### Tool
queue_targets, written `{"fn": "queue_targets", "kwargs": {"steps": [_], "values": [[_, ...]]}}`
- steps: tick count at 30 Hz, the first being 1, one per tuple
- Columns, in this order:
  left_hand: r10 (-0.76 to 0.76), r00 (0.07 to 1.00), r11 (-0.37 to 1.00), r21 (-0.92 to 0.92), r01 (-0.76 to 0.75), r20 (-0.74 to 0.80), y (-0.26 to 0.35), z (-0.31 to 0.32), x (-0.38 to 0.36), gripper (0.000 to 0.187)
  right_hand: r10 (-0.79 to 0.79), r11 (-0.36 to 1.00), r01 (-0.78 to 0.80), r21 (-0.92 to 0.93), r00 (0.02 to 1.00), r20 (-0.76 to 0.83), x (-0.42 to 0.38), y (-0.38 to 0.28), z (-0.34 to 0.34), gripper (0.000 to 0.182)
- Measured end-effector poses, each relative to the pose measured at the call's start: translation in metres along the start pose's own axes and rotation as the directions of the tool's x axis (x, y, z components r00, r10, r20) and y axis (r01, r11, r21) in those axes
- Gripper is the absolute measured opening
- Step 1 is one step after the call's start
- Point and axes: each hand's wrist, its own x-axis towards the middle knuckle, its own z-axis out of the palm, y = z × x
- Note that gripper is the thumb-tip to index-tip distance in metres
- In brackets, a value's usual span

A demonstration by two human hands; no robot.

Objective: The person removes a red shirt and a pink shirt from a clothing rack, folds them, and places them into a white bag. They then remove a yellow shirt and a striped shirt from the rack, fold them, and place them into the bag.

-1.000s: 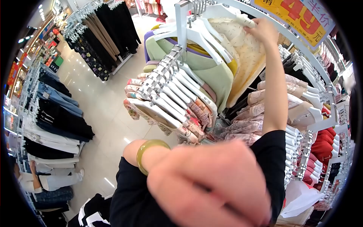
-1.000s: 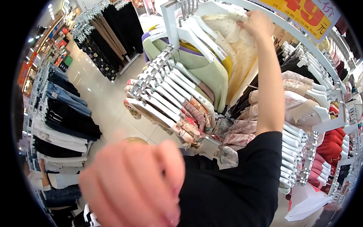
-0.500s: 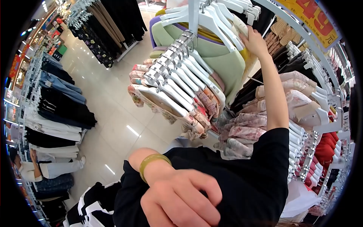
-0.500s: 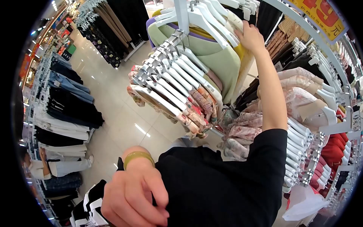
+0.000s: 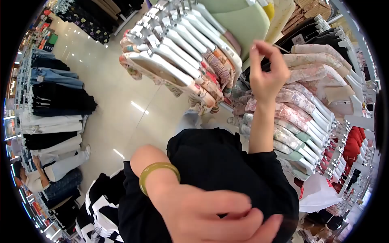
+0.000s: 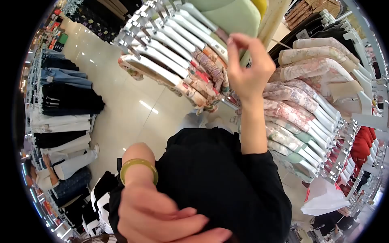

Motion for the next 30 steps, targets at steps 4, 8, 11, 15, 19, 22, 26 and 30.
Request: {"fn": "queue_targets", "kwargs": {"steps": [4,8,11,15,19,22,26,30], "values": [[-0.215,0.968,0.974,-0.095,0.204,-0.127,0.025,0.032,-0.020,0.004,0.150,0.967,-0.207,0.148,0.934,0.324,-0.057,-0.013,-0.012,0.010],[-0.208,0.882,0.935,-0.179,0.306,0.423,0.031,0.029,-0.036,0.016,0.154,0.957,-0.264,0.117,0.809,0.568,-0.106,-0.014,-0.017,0.023],[-0.306,0.857,0.945,0.019,0.327,0.414,0.011,0.033,-0.063,0.018,0.219,0.935,-0.347,0.073,0.727,0.651,-0.138,-0.014,-0.019,0.039],[-0.752,0.634,0.427,0.600,0.676,-0.178,-0.023,0.034,-0.145,0.083,0.176,0.935,-0.341,0.095,0.682,0.710,-0.156,-0.020,-0.024,0.048],[-0.840,0.408,0.240,0.430,0.870,-0.358,-0.039,0.018,-0.228,0.076,0.105,0.888,-0.436,0.143,0.496,0.862,-0.176,-0.024,-0.028,0.047],[-0.880,0.309,0.164,0.381,0.910,-0.360,-0.028,-0.013,-0.252,0.069,0.147,0.962,-0.274,0.004,0.529,0.836,-0.183,-0.028,-0.020,0.058],[-0.863,0.349,0.163,0.453,0.876,-0.365,-0.007,-0.069,-0.258,0.050,0.250,0.968,-0.154,-0.198,0.663,0.705,-0.191,-0.023,-0.003,0.060],[-0.857,0.440,0.252,0.529,0.811,-0.266,0.006,-0.117,-0.267,0.035,0.370,0.926,-0.279,-0.254,0.807,0.461,-0.193,-0.029,0.016,0.058]]}}
